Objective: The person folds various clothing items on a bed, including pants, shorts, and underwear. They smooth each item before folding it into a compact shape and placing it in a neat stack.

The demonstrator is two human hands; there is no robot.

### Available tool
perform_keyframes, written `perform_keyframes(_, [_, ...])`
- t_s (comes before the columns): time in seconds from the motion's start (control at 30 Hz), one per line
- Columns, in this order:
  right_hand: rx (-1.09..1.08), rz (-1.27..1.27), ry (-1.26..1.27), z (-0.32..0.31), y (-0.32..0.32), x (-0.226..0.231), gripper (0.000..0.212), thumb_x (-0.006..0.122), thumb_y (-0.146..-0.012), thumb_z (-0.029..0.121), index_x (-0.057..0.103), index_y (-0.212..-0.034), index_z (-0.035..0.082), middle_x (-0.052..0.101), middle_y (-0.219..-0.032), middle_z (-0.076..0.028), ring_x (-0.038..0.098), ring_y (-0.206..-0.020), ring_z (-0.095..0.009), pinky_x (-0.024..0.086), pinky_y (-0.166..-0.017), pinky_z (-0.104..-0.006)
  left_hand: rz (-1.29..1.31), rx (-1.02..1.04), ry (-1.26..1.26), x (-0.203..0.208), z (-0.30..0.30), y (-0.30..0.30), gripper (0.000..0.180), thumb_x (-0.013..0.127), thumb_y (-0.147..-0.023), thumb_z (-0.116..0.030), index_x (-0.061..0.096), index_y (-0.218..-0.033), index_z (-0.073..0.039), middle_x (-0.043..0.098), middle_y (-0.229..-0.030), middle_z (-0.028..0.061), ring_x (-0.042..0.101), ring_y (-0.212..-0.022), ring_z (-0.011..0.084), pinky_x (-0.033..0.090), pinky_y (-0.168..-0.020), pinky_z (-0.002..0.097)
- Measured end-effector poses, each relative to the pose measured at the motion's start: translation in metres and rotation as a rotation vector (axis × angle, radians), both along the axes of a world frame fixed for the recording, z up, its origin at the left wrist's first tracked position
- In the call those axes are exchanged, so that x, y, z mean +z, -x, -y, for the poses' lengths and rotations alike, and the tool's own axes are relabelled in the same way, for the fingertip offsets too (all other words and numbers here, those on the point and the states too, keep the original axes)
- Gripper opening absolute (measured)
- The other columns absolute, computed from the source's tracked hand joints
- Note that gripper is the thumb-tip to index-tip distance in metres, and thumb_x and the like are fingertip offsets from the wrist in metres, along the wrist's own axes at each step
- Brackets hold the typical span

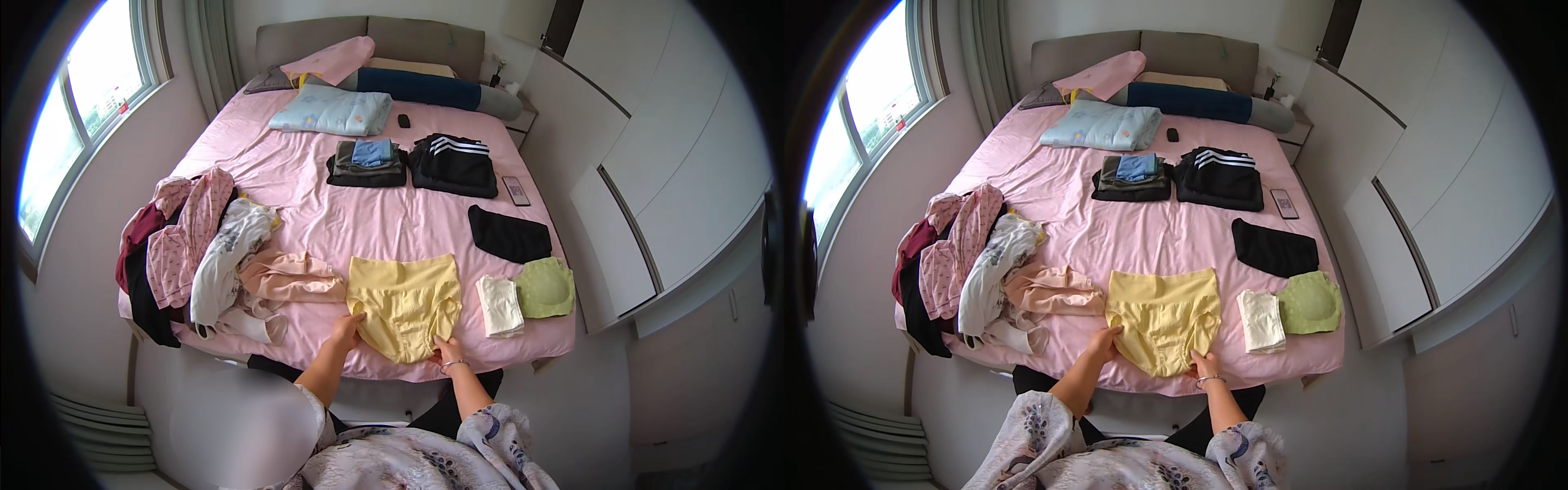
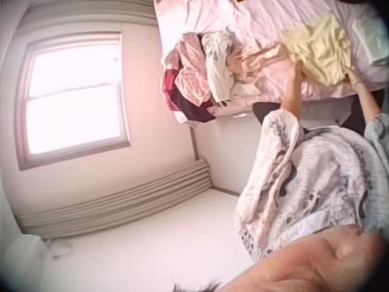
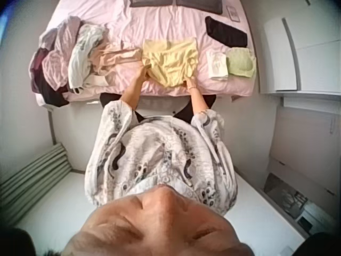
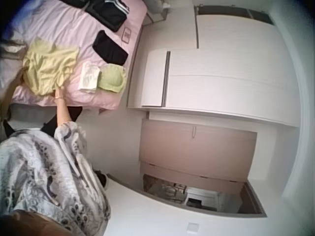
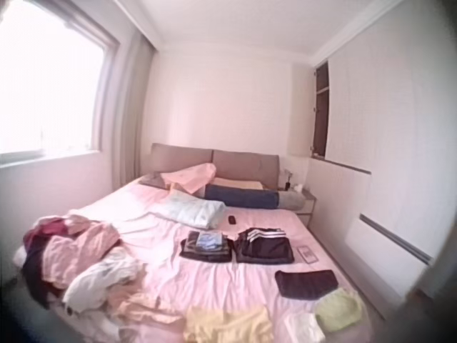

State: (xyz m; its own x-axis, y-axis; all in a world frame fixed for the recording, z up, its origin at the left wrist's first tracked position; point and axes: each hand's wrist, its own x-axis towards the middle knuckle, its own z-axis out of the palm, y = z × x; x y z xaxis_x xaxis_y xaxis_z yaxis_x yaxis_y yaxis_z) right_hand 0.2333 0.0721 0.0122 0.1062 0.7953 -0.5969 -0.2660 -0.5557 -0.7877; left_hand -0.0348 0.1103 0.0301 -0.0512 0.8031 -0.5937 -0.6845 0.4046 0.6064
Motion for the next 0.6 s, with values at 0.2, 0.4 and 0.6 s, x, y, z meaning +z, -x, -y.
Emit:
perform_keyframes(0.2, [0.005, 0.043, -0.023, 0.031, -0.016, -0.012, 0.025, 0.057, -0.085, 0.02, 0.05, -0.099, 0.002, 0.06, -0.078, -0.013, 0.059, -0.051, -0.021, 0.051, -0.045, -0.0323, -0.422, -0.172, -0.103, -0.013, 0.015, 0.033, 0.021, 0.062, -0.078, -0.009, 0.058, -0.096, 0.001, 0.062, -0.081, 0.0082, 0.059, -0.061, 0.0167, 0.052, -0.057, 0.0296])
perform_keyframes(0.4, [-0.12, 0.157, -0.212, -0.007, -0.048, -0.06, 0.03, 0.061, -0.083, 0.023, 0.053, -0.1, 0.0, 0.061, -0.085, -0.009, 0.061, -0.073, -0.019, 0.051, -0.062, -0.0288, -0.126, -0.112, -0.067, 0.003, -0.008, 0.038, 0.029, 0.062, -0.081, -0.019, 0.055, -0.102, -0.001, 0.061, -0.088, 0.0082, 0.061, -0.067, 0.0155, 0.051, -0.057, 0.0284])
perform_keyframes(0.6, [-0.18, 0.218, -0.157, -0.071, -0.054, -0.029, 0.039, 0.053, -0.086, 0.038, 0.062, -0.085, 0.0, 0.059, -0.079, -0.004, 0.055, -0.071, -0.017, 0.045, -0.067, -0.0316, -0.318, -0.128, -0.282, 0.009, -0.067, 0.038, 0.029, 0.064, -0.08, -0.019, 0.06, -0.097, 0.004, 0.063, -0.085, 0.0081, 0.059, -0.069, 0.0146, 0.047, -0.06, 0.027])
